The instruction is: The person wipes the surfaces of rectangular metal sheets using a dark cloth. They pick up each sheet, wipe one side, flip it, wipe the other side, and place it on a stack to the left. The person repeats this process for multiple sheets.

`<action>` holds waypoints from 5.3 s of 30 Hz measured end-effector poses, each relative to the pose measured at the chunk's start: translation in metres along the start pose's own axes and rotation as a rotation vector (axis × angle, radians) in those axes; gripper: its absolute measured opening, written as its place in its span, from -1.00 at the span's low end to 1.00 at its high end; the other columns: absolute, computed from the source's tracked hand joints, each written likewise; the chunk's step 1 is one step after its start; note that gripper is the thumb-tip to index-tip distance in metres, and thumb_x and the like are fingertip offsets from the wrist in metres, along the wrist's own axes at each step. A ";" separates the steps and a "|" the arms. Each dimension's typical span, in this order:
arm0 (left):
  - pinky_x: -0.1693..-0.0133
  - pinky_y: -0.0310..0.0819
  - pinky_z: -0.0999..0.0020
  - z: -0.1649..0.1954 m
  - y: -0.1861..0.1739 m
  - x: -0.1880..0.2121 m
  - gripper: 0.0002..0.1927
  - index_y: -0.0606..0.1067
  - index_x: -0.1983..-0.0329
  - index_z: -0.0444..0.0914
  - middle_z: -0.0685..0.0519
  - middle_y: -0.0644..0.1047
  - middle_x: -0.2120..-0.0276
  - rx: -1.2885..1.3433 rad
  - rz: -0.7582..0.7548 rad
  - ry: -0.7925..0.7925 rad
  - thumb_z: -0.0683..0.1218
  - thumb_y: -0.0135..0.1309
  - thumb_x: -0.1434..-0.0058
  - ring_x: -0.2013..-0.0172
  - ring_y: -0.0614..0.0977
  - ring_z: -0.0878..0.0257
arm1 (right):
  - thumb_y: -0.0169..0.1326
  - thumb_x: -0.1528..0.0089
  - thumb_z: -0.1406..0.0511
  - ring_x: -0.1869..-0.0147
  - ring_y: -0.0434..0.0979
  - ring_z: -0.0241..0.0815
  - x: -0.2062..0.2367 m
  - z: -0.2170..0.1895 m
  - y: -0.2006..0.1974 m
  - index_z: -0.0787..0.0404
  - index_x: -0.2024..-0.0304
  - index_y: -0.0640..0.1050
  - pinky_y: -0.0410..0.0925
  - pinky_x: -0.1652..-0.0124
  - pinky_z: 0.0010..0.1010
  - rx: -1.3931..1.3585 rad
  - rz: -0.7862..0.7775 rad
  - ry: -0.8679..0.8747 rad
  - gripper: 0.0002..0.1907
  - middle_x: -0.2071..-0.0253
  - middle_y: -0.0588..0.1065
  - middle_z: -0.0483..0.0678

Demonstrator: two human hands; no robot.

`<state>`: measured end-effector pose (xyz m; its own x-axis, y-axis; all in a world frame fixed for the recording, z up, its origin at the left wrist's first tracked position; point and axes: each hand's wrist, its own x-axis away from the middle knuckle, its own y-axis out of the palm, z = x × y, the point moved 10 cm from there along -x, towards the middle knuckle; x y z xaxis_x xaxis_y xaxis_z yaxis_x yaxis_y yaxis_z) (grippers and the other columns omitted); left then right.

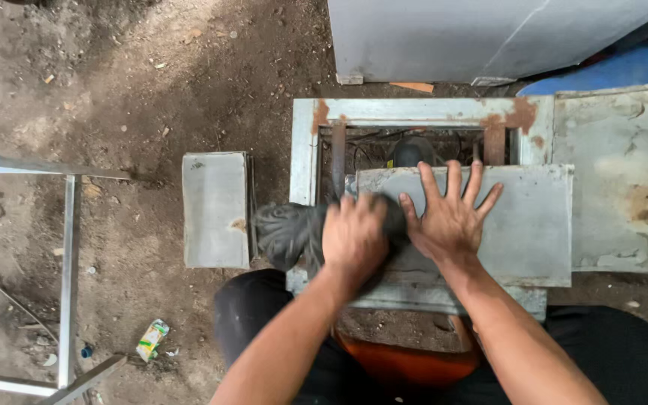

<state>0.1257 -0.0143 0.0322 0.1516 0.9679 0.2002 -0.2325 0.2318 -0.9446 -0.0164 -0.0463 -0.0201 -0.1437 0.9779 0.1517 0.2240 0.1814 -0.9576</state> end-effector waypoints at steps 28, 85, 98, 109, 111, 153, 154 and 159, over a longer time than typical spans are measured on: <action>0.14 0.40 0.07 0.027 0.024 0.063 -0.73 0.53 0.13 -0.24 -0.07 0.52 0.13 0.001 -0.075 -0.015 -0.12 0.02 -0.11 0.12 0.54 -0.01 | -0.19 -0.40 -0.17 -0.56 -0.03 0.29 -0.008 -0.005 -0.012 0.03 -0.34 0.40 -0.30 -0.35 0.55 0.003 0.137 -0.049 -0.36 -0.35 0.22 0.17; 0.05 0.56 0.20 -0.054 -0.042 0.131 -0.40 0.58 -0.06 -0.13 0.00 0.62 0.13 0.428 -0.216 -0.339 0.25 0.28 -0.01 0.13 0.68 0.11 | -0.19 -0.15 -0.35 -0.62 -0.25 0.21 0.005 0.015 -0.029 -0.18 -0.46 0.22 -0.39 -0.41 0.37 -0.001 -0.060 -0.455 -0.09 -0.57 -0.11 0.09; -0.23 0.30 -0.07 0.118 0.048 0.084 -0.77 0.52 0.05 -0.13 0.07 0.51 0.10 -0.108 -0.083 0.397 -0.04 0.05 -0.24 -0.13 0.46 0.10 | -0.35 -0.24 -0.38 -0.61 -0.42 0.45 0.005 0.089 -0.021 -0.15 -0.58 0.00 -0.43 -0.39 0.45 0.015 0.038 0.206 -0.04 -0.60 -0.32 0.20; -0.09 0.31 -0.04 0.061 0.034 -0.084 -0.81 0.52 0.10 -0.16 0.04 0.58 0.14 -0.157 0.168 0.065 -0.09 0.01 -0.25 0.02 0.57 0.09 | -0.28 -0.21 -0.38 -0.60 -0.41 0.53 0.000 0.090 -0.018 -0.10 -0.57 0.04 -0.40 -0.39 0.45 0.033 0.073 0.119 0.00 -0.60 -0.28 0.26; -0.08 0.32 -0.05 0.075 0.031 -0.054 -0.78 0.52 0.09 -0.15 0.06 0.58 0.15 -0.216 0.130 0.115 -0.10 0.02 -0.20 0.05 0.57 0.11 | -0.28 -0.21 -0.39 -0.59 -0.40 0.54 -0.001 0.091 -0.015 -0.12 -0.57 0.05 -0.39 -0.38 0.47 0.045 0.044 0.124 0.00 -0.60 -0.27 0.24; -0.09 0.37 -0.07 0.138 0.088 0.095 -0.77 0.55 0.11 -0.14 -0.02 0.63 0.13 0.010 -0.419 0.411 -0.03 0.03 -0.20 0.06 0.63 0.04 | -0.11 -0.43 0.16 -0.61 -0.09 0.43 0.011 0.076 -0.052 0.04 -0.43 0.40 -0.14 -0.48 0.24 -0.107 0.273 -0.240 -0.49 -0.58 0.09 0.11; -0.06 0.41 -0.08 0.128 0.075 0.096 -0.81 0.56 0.16 -0.14 -0.04 0.64 0.16 0.072 -0.439 0.385 -0.02 0.03 -0.24 0.10 0.66 0.03 | -0.10 -0.40 0.11 -0.62 -0.06 0.33 0.013 0.071 -0.050 0.05 -0.43 0.37 -0.14 -0.49 0.23 -0.166 0.192 -0.324 -0.45 -0.58 0.09 0.10; 0.21 0.58 -0.02 -0.006 -0.034 0.041 -0.67 0.45 0.03 -0.20 -0.21 0.63 0.34 0.233 -0.144 -0.255 0.13 -0.02 -0.35 0.27 0.69 -0.15 | -0.10 -0.36 0.00 -0.66 -0.14 0.09 0.024 0.094 -0.042 -0.08 -0.36 0.37 -0.30 -0.48 0.23 0.044 0.046 -0.300 -0.48 -0.55 0.09 -0.01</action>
<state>0.1456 0.0169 0.0709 -0.0390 0.9101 0.4126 -0.4431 0.3544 -0.8235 -0.1202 -0.0401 0.0008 -0.4137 0.9097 0.0349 0.1961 0.1264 -0.9724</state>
